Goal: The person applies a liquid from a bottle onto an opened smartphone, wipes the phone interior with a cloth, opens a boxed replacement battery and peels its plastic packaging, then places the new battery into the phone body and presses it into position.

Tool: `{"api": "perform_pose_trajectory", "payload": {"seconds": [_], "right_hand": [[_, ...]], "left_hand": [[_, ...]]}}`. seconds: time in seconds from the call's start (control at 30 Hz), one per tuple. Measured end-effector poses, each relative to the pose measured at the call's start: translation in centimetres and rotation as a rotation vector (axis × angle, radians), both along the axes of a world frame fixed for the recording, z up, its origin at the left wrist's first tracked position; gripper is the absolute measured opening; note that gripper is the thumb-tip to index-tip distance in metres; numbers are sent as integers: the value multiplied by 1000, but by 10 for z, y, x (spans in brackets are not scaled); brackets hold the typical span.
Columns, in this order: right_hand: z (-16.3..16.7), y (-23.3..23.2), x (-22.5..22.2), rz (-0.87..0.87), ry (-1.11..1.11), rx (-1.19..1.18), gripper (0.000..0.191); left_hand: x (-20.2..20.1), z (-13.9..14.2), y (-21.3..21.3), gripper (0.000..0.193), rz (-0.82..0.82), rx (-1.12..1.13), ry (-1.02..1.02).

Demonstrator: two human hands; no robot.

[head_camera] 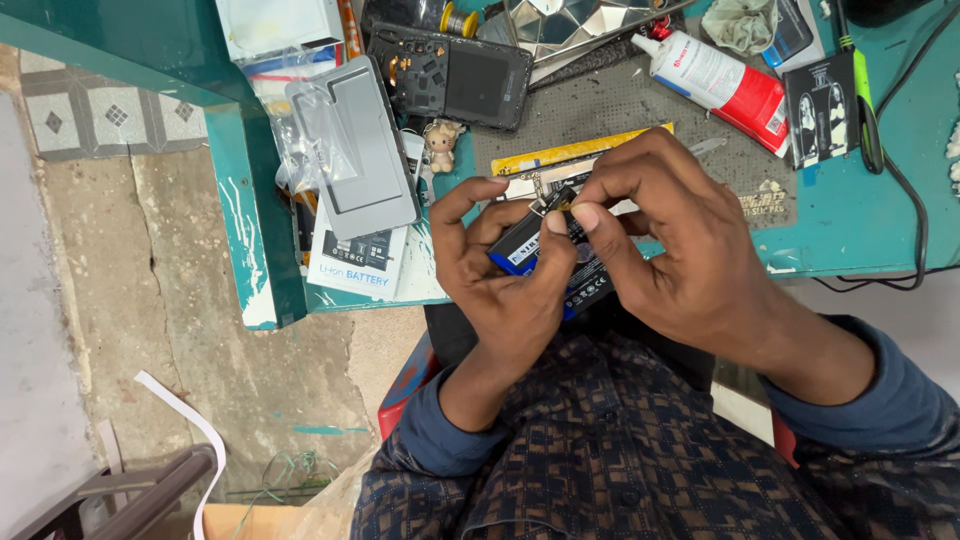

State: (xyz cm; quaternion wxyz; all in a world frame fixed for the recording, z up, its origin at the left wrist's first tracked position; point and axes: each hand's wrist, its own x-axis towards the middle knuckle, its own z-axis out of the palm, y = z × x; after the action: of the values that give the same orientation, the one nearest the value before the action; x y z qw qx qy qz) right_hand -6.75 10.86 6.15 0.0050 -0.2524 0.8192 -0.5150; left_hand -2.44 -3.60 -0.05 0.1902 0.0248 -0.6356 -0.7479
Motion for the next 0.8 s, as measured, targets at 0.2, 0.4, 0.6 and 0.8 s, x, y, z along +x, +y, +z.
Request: {"api": "perform_pose_trajectory", "payload": {"seconds": [0.2, 0.4, 0.6, 0.8], "right_hand": [[-3, -5, 0, -31, 10, 25, 13], [-4, 0, 0, -118, -138, -250, 14], [-7, 31, -1, -195, -36, -251, 10], [-28, 98, 5, -364, 406, 503, 13]], "left_hand": [[-1, 3, -1, 48, -23, 64, -16], [-4, 4, -2, 51, 11, 80, -108], [-2, 1, -10, 59, -42, 212, -206], [-6, 2, -21, 67, -164, 482, -279]]}}
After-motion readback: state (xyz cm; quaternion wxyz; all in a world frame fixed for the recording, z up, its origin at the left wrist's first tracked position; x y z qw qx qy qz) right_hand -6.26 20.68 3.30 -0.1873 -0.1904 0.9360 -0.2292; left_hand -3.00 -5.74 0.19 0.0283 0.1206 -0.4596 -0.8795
